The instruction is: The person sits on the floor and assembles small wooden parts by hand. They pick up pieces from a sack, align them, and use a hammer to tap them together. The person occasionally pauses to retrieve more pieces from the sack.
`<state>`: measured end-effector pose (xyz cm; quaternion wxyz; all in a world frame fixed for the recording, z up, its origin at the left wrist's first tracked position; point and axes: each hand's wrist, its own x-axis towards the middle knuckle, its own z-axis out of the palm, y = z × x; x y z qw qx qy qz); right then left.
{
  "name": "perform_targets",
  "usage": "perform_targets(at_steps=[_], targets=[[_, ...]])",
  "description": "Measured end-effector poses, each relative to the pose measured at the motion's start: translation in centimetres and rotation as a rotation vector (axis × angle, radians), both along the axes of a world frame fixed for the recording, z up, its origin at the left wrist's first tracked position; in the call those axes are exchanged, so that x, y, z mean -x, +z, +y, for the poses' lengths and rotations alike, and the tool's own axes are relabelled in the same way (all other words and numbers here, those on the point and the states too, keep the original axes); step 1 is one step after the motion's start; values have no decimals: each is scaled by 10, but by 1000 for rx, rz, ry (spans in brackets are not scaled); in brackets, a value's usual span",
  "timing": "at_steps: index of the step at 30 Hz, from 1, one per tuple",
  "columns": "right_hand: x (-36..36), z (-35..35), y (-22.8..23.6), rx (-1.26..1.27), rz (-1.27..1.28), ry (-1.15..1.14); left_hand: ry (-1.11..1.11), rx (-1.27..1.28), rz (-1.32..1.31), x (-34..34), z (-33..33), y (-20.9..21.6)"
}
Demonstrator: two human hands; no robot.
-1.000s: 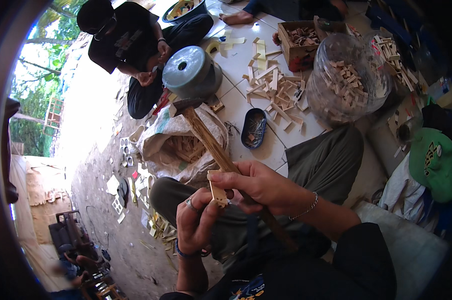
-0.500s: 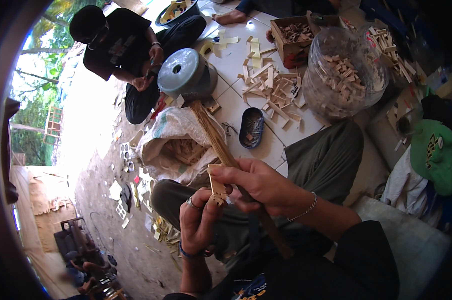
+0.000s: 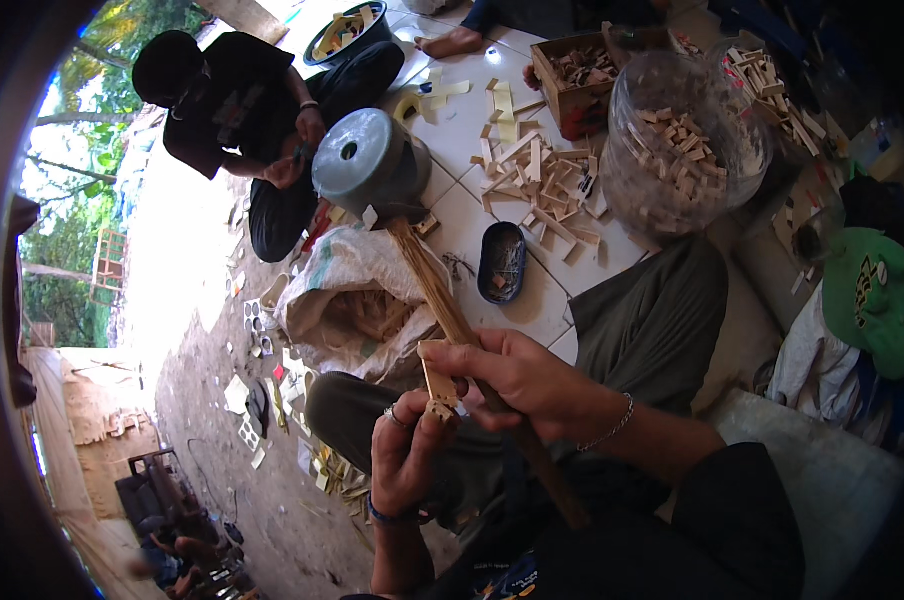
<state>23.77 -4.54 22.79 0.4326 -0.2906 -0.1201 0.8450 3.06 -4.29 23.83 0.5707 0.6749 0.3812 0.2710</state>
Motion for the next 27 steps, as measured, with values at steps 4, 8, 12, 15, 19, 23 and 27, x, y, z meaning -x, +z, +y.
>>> perform_targets(at_steps=[4, 8, 12, 15, 19, 23, 27], targets=[[1, -1, -3, -3, 44, -9, 12, 88, -35, 1, -2, -1], [1, -3, -5, 25, 54, -17, 3, 129, -55, 1, -2, -2], [2, -4, -7, 71, 44, -14, -11, 166, -84, 0, -3, -4], [2, -4, -9, 123, 41, -2, 27, 204, -92, -2, -6, -5], [2, -6, -10, 93, 58, -17, 49, 220, -91, -2, -8, -5], [4, -8, -12, 80, 80, -12, 48, 302, -116, 1, -14, -6], [9, -11, -13, 108, 60, -20, 65, 321, -143, 3, -19, -7]])
